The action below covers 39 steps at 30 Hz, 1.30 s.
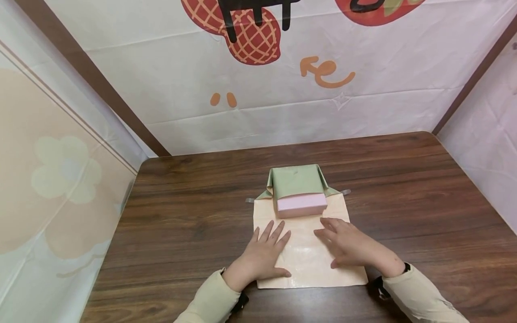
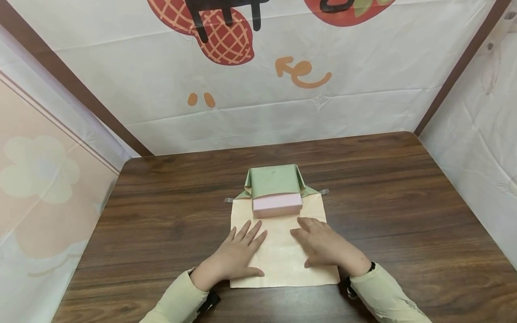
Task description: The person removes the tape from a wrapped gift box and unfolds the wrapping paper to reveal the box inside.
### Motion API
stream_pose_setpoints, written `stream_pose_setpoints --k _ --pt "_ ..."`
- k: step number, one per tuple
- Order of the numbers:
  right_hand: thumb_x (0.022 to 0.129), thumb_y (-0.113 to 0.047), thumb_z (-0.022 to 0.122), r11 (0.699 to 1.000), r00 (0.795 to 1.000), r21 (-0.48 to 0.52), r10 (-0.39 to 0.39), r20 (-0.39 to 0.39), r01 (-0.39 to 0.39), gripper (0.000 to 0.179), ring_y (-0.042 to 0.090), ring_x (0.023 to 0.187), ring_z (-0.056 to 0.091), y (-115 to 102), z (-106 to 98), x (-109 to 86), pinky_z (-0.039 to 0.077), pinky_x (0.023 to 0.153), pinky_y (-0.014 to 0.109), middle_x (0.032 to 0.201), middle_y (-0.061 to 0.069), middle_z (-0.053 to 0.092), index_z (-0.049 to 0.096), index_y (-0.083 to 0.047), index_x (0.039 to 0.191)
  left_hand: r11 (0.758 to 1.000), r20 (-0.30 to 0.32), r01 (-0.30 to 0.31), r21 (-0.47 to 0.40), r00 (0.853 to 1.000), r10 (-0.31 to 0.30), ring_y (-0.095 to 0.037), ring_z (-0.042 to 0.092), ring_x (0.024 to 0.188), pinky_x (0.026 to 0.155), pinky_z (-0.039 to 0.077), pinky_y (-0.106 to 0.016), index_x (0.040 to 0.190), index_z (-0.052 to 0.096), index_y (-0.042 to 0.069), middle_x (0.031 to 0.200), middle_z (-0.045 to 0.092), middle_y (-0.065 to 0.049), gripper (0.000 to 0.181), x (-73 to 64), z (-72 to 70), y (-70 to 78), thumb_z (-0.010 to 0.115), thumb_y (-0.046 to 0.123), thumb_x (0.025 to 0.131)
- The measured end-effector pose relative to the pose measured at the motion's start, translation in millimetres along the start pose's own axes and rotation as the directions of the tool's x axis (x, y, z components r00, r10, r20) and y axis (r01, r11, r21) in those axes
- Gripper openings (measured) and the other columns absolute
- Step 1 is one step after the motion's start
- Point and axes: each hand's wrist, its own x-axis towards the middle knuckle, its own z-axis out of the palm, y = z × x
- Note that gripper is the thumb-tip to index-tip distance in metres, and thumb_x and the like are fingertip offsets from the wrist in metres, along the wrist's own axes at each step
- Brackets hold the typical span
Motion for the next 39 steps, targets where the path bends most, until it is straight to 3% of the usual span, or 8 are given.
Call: stream_pose_setpoints --k 8,18,39 --pt "0.058 -0.031 0.086 0.997 0.999 -0.066 -0.034 0.018 0.035 0.085 0.044 0.124 0.040 2.0 -1.4 1.4 0.038 0.094 0.060 0.136 0.029 0.041 0.053 -0.004 0.131 0.999 0.022 0.005 0.043 1.000 -0.006 -0.031 0.012 0.142 0.109 0.021 -0.055 0.151 0.026 0.017 0.157 0.014 -0.008 0.095 0.3 -2.5 -1.2 0.063 0.063 0.077" --pt "0.058 -0.028 0.087 0.999 0.999 -0.047 0.015 0.047 -0.013 0.084 0.043 0.127 0.037 1.1 -2.2 5.4 0.036 0.096 0.061 0.139 0.028 0.039 0.053 -0.004 0.132 1.000 0.011 0.006 0.021 1.000 -0.007 -0.032 0.014 0.142 0.109 0.020 -0.056 0.150 0.028 0.015 0.157 0.015 -0.010 0.094 2.8 -3.3 -2.1 0.066 0.060 0.077" --pt "0.058 -0.026 0.087 1.000 0.999 -0.030 0.009 0.048 -0.008 0.083 0.043 0.128 0.036 10.8 -4.1 16.0 0.036 0.096 0.061 0.139 0.028 0.039 0.053 -0.004 0.131 0.999 -0.002 0.015 -0.035 1.000 -0.016 -0.034 0.012 0.142 0.108 0.018 -0.059 0.150 0.029 0.013 0.156 0.016 -0.012 0.094 13.3 -3.1 -9.7 0.068 0.058 0.077"
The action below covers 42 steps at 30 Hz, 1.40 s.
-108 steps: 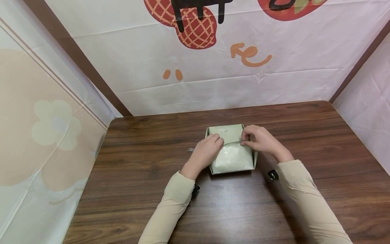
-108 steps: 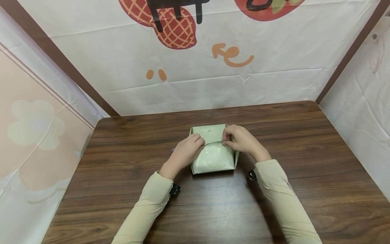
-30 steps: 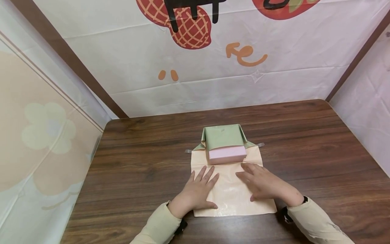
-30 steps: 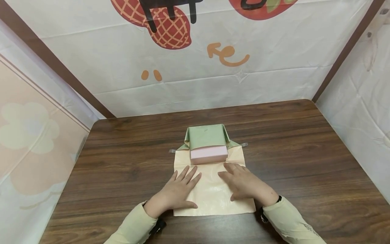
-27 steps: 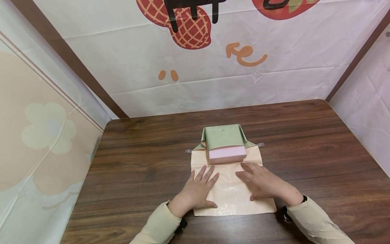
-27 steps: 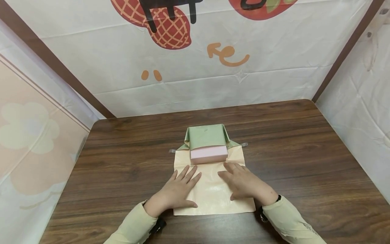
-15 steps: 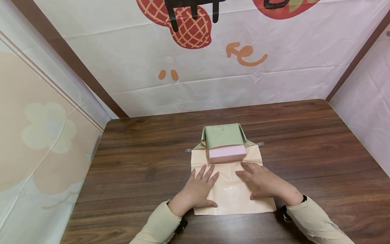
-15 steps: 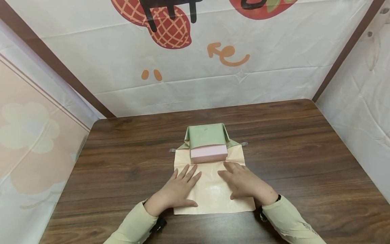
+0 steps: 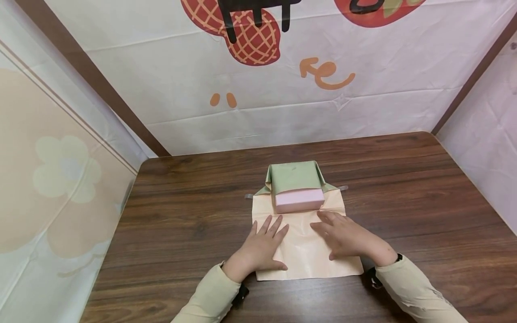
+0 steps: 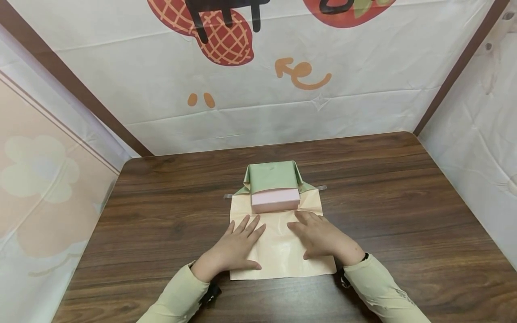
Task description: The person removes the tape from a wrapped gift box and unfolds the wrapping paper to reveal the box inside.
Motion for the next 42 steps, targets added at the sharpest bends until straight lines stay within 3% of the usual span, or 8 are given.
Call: stream_pose_setpoints --k 8,15,20,23,27,30,33,42 --pt "0.059 -0.025 0.086 1.000 1.000 0.005 -0.016 -0.019 0.016 0.082 0.044 0.127 0.037 -1.1 0.1 -2.0 0.035 0.096 0.060 0.139 0.029 0.039 0.053 -0.004 0.131 1.000 0.004 -0.017 -0.022 1.000 0.017 -0.033 0.006 0.143 0.108 0.015 -0.060 0.151 0.024 0.013 0.157 0.011 -0.011 0.091 -4.0 2.5 -1.8 0.060 0.060 0.082" --pt "0.061 -0.024 0.085 0.999 0.999 0.009 -0.036 -0.028 0.036 0.078 0.045 0.126 0.039 -3.7 -1.9 -7.5 0.037 0.096 0.059 0.139 0.031 0.038 0.055 -0.002 0.130 0.999 0.001 -0.033 -0.028 0.999 0.033 -0.034 0.005 0.143 0.109 0.015 -0.058 0.151 0.023 0.012 0.157 0.010 -0.012 0.095 -4.1 4.2 -3.1 0.065 0.058 0.079" --pt "0.068 -0.025 0.082 0.997 0.992 0.026 -0.072 -0.108 0.075 0.064 0.038 0.116 0.051 1.0 -6.5 -6.5 0.043 0.093 0.051 0.128 0.025 0.053 0.060 -0.001 0.123 0.997 -0.081 -0.067 -0.038 0.995 0.063 -0.034 0.017 0.141 0.108 0.023 -0.055 0.148 0.029 0.004 0.154 0.021 -0.015 0.087 -6.5 0.3 -3.7 0.063 0.052 0.084" --pt "0.075 -0.022 0.078 0.994 0.973 0.036 -0.092 -0.213 0.102 0.044 0.027 0.097 0.061 6.3 -13.7 -5.8 0.050 0.082 0.042 0.108 0.013 0.063 0.065 -0.001 0.112 0.994 -0.241 -0.109 0.001 0.965 0.106 -0.031 0.033 0.135 0.106 0.032 -0.049 0.143 0.037 -0.002 0.148 0.035 -0.016 0.076 -9.8 -4.9 -7.0 0.062 0.045 0.088" --pt "0.081 -0.017 0.074 0.997 0.932 0.031 -0.050 -0.360 0.066 0.024 0.022 0.085 0.063 10.1 -24.9 -3.8 0.051 0.072 0.039 0.094 0.006 0.065 0.068 -0.003 0.100 0.991 -0.492 -0.127 0.039 0.861 0.130 -0.026 0.050 0.122 0.100 0.041 -0.040 0.134 0.049 -0.001 0.134 0.053 -0.014 0.058 -11.2 -13.3 -11.5 0.064 0.033 0.089" --pt "0.082 -0.018 0.073 0.999 0.896 0.039 0.002 -0.444 0.018 0.022 0.025 0.093 0.063 9.8 -29.7 0.8 0.051 0.076 0.042 0.099 0.008 0.064 0.068 -0.004 0.099 0.991 -0.590 -0.132 0.026 0.798 0.122 -0.025 0.053 0.118 0.098 0.042 -0.038 0.129 0.054 0.001 0.130 0.056 -0.012 0.050 -7.3 -18.3 -12.1 0.065 0.027 0.088" --pt "0.082 -0.018 0.073 0.998 0.871 0.057 0.016 -0.492 0.014 0.025 0.029 0.101 0.060 7.8 -30.6 8.2 0.049 0.082 0.045 0.107 0.011 0.062 0.067 -0.004 0.101 0.990 -0.600 -0.135 0.036 0.790 0.129 -0.026 0.051 0.120 0.099 0.041 -0.038 0.128 0.054 -0.001 0.132 0.053 -0.013 0.048 -1.0 -20.5 -11.0 0.064 0.026 0.088" --pt "0.079 -0.013 0.075 0.999 0.841 0.026 -0.025 -0.540 0.047 0.035 0.031 0.106 0.055 4.8 -23.6 25.7 0.048 0.085 0.046 0.114 0.015 0.057 0.065 0.002 0.109 0.995 -0.562 -0.081 0.055 0.821 0.098 -0.029 0.046 0.125 0.102 0.038 -0.040 0.132 0.049 -0.004 0.136 0.048 -0.017 0.056 11.8 -21.6 -7.7 0.060 0.034 0.092"
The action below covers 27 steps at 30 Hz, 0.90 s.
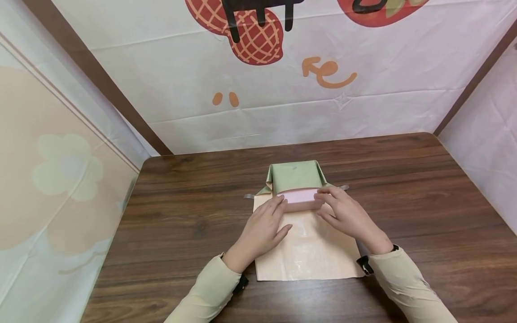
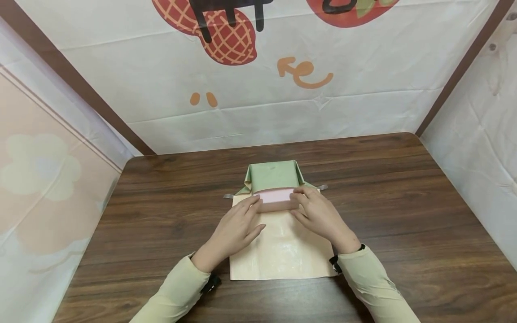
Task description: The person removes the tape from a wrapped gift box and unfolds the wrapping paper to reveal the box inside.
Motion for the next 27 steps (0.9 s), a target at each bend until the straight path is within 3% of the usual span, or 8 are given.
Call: stream_pose_setpoints --k 5,13,20,23,27 --pt "0.079 -0.013 0.075 1.000 1.000 -0.004 -0.006 -0.014 0.006 0.037 0.033 0.107 0.054 1.0 2.9 1.8 0.047 0.086 0.047 0.116 0.018 0.057 0.064 0.003 0.111 0.999 0.017 0.044 0.004 0.999 -0.044 -0.027 0.045 0.126 0.103 0.037 -0.037 0.134 0.048 -0.004 0.137 0.047 -0.016 0.059 4.6 -1.0 -2.3 0.057 0.037 0.093" --pt "0.082 -0.016 0.074 0.999 0.999 -0.003 0.034 -0.002 -0.034 0.041 0.034 0.110 0.053 4.6 3.8 6.7 0.046 0.089 0.048 0.119 0.019 0.055 0.062 0.006 0.115 0.991 0.065 0.105 -0.086 0.993 -0.100 -0.029 0.044 0.127 0.100 0.040 -0.040 0.137 0.044 -0.005 0.137 0.046 -0.019 0.059 11.5 -3.2 -5.8 0.052 0.038 0.096" --pt "0.087 -0.015 0.068 0.992 0.997 0.101 0.081 0.014 -0.082 0.039 0.035 0.116 0.048 12.6 7.3 14.9 0.040 0.096 0.049 0.123 0.019 0.053 0.060 0.006 0.119 0.978 0.065 0.172 -0.117 0.984 -0.165 -0.033 0.040 0.130 0.100 0.041 -0.043 0.137 0.041 -0.008 0.142 0.040 -0.023 0.056 22.7 -9.0 -14.9 0.046 0.033 0.099" --pt "0.088 -0.015 0.066 0.982 0.995 0.165 0.097 -0.001 -0.096 0.037 0.035 0.118 0.047 17.4 8.6 19.5 0.037 0.098 0.049 0.123 0.019 0.053 0.061 0.005 0.118 0.959 0.077 0.200 -0.203 0.979 -0.188 -0.034 0.036 0.133 0.104 0.035 -0.043 0.138 0.039 -0.011 0.145 0.035 -0.025 0.052 29.5 -12.0 -21.9 0.042 0.026 0.101" --pt "0.091 -0.014 0.063 0.961 0.990 0.245 0.138 -0.014 -0.130 0.035 0.033 0.116 0.051 24.9 10.9 25.1 0.042 0.094 0.048 0.124 0.018 0.054 0.060 0.005 0.120 0.907 0.120 0.252 -0.338 0.967 -0.224 -0.034 0.031 0.135 0.108 0.029 -0.042 0.140 0.035 -0.011 0.147 0.030 -0.025 0.046 38.2 -12.7 -33.4 0.039 0.015 0.101"
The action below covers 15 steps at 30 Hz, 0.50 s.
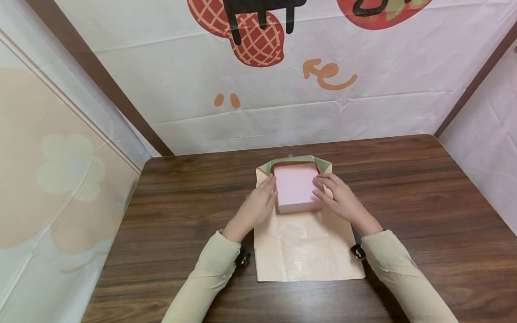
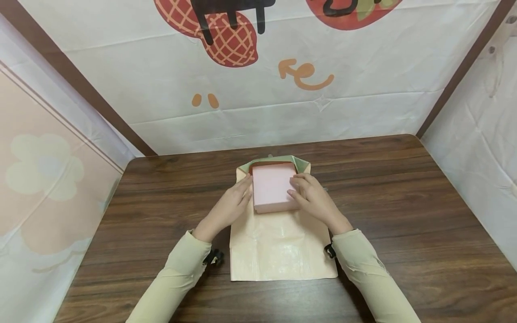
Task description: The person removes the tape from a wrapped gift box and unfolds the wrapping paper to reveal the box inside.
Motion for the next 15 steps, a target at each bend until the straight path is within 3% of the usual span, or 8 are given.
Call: stream_pose_setpoints --k 5,9,12,15 --pt "0.093 -0.010 0.059 0.993 0.999 0.101 0.054 -0.005 -0.054 0.034 0.033 0.114 0.052 8.1 0.9 6.6 0.047 0.090 0.047 0.125 0.020 0.053 0.057 0.007 0.123 0.999 -0.016 0.046 0.012 0.999 -0.046 -0.034 0.035 0.132 0.104 0.035 -0.042 0.141 0.035 -0.009 0.149 0.026 -0.022 0.044 11.0 -2.1 -10.5 0.042 0.007 0.100" --pt "0.097 -0.013 0.054 0.978 0.993 0.172 0.116 0.026 -0.119 0.039 0.034 0.118 0.049 12.0 0.1 11.6 0.043 0.094 0.048 0.130 0.021 0.051 0.050 0.006 0.131 0.977 0.015 0.054 0.204 0.998 -0.059 -0.030 0.028 0.137 0.096 0.044 -0.037 0.140 0.037 -0.008 0.152 0.022 -0.020 0.045 19.3 -0.6 -18.2 0.043 0.001 0.097" --pt "0.100 -0.020 0.047 0.959 0.982 0.213 0.178 0.067 -0.189 0.043 0.033 0.122 0.047 17.3 -0.3 15.7 0.039 0.099 0.048 0.134 0.020 0.049 0.045 0.003 0.136 0.908 0.064 0.012 0.420 0.997 -0.043 -0.030 0.019 0.141 0.103 0.038 -0.035 0.139 0.038 -0.010 0.152 0.020 -0.022 0.047 24.2 2.8 -24.9 0.048 0.001 0.095" --pt "0.102 -0.024 0.042 0.942 0.968 0.227 0.233 0.091 -0.247 0.044 0.034 0.124 0.045 25.4 -1.1 20.5 0.037 0.100 0.049 0.137 0.020 0.048 0.044 0.001 0.138 0.847 0.113 -0.021 0.531 0.992 -0.047 -0.030 0.013 0.142 0.109 0.029 -0.035 0.140 0.036 -0.010 0.153 0.017 -0.022 0.049 30.8 7.1 -31.5 0.049 0.005 0.095"
